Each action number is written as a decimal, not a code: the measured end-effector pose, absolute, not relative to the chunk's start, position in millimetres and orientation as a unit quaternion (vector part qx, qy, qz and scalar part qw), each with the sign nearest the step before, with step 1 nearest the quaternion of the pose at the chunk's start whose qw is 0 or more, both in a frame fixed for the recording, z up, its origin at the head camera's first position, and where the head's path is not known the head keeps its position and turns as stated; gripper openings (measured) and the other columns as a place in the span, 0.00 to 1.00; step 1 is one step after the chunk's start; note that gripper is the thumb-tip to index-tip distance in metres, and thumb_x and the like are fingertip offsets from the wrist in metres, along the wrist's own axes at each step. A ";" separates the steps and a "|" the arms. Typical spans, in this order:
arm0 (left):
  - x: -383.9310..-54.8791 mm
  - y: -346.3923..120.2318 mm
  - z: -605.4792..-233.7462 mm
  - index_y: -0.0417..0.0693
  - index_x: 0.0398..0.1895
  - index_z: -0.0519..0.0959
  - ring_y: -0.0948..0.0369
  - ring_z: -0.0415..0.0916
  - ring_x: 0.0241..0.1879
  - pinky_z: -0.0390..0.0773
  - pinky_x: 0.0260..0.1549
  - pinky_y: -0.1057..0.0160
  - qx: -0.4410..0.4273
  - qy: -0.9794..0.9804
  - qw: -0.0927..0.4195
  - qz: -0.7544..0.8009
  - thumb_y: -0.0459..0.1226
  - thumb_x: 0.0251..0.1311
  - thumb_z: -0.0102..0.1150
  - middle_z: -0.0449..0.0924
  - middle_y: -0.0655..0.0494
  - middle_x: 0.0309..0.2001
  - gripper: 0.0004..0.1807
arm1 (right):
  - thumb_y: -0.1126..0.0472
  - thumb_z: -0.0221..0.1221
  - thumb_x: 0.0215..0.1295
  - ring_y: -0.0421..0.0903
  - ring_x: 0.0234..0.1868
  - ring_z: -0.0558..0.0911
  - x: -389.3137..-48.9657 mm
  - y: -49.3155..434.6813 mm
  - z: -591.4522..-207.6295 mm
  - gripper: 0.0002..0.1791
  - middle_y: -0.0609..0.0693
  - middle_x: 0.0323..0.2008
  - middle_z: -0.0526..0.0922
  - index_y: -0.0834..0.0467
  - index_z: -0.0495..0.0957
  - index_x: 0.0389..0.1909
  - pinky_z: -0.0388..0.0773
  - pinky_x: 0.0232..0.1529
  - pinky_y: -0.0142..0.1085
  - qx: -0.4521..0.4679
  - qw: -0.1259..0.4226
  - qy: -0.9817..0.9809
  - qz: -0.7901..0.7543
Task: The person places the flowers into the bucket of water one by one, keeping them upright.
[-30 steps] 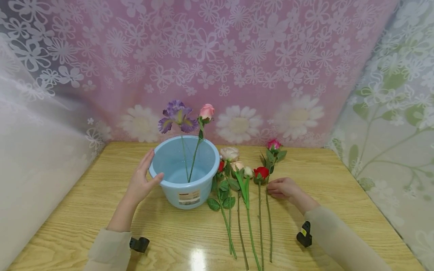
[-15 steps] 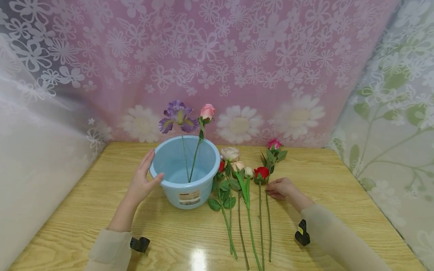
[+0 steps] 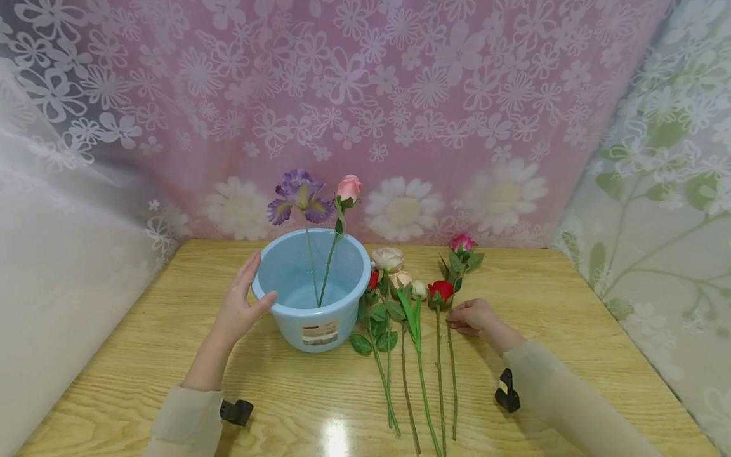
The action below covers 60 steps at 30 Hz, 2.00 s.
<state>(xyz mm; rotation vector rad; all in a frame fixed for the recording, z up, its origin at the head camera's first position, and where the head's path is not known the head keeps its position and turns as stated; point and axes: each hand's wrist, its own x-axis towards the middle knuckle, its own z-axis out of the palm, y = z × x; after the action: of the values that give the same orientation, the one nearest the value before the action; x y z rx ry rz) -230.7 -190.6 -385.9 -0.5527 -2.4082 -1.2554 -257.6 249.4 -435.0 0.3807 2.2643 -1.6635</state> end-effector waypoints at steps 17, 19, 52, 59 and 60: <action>-231.1 -190.6 -386.2 0.35 0.65 0.52 0.44 0.43 0.64 0.48 0.55 0.37 -0.195 -0.855 0.184 -0.445 0.37 0.48 0.58 0.47 0.43 0.67 0.41 | 0.72 0.50 0.59 0.41 0.24 0.79 -253.7 257.3 -431.3 0.18 0.50 0.23 0.79 0.76 0.62 0.49 0.78 0.27 0.30 0.133 0.164 0.730 -0.650; -231.2 -190.5 -386.5 0.36 0.65 0.52 0.44 0.44 0.64 0.48 0.55 0.37 -0.196 -0.854 0.185 -0.445 0.37 0.48 0.58 0.47 0.44 0.67 0.41 | 0.73 0.49 0.59 0.41 0.25 0.79 -252.7 259.6 -431.0 0.20 0.51 0.23 0.79 0.77 0.59 0.51 0.78 0.28 0.29 0.134 0.169 0.716 -0.664; -230.3 -190.1 -386.2 0.35 0.65 0.52 0.45 0.43 0.64 0.48 0.56 0.39 -0.199 -0.849 0.188 -0.451 0.36 0.48 0.58 0.47 0.43 0.67 0.41 | 0.74 0.46 0.60 0.42 0.32 0.81 -232.4 274.3 -407.3 0.30 0.49 0.27 0.80 0.78 0.43 0.60 0.77 0.35 0.31 0.063 0.175 0.625 -0.758; -231.0 -190.0 -385.7 0.36 0.65 0.52 0.45 0.43 0.64 0.48 0.56 0.38 -0.201 -0.849 0.185 -0.452 0.39 0.50 0.58 0.46 0.43 0.67 0.41 | 0.74 0.47 0.60 0.43 0.33 0.81 -228.8 271.7 -392.3 0.22 0.50 0.28 0.79 0.74 0.53 0.54 0.77 0.35 0.30 0.043 0.152 0.627 -0.763; -231.1 -190.0 -385.7 0.36 0.65 0.52 0.45 0.43 0.64 0.48 0.56 0.38 -0.201 -0.849 0.186 -0.453 0.40 0.50 0.58 0.46 0.43 0.66 0.41 | 0.74 0.47 0.60 0.43 0.33 0.81 -228.2 271.4 -389.7 0.20 0.50 0.28 0.79 0.72 0.55 0.52 0.77 0.35 0.30 0.039 0.149 0.625 -0.765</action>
<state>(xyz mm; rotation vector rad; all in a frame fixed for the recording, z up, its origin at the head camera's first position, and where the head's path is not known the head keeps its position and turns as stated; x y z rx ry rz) -231.1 -190.0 -385.7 -0.5675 -2.3901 -1.2748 -228.2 271.4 -389.7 0.1109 1.7970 -2.1989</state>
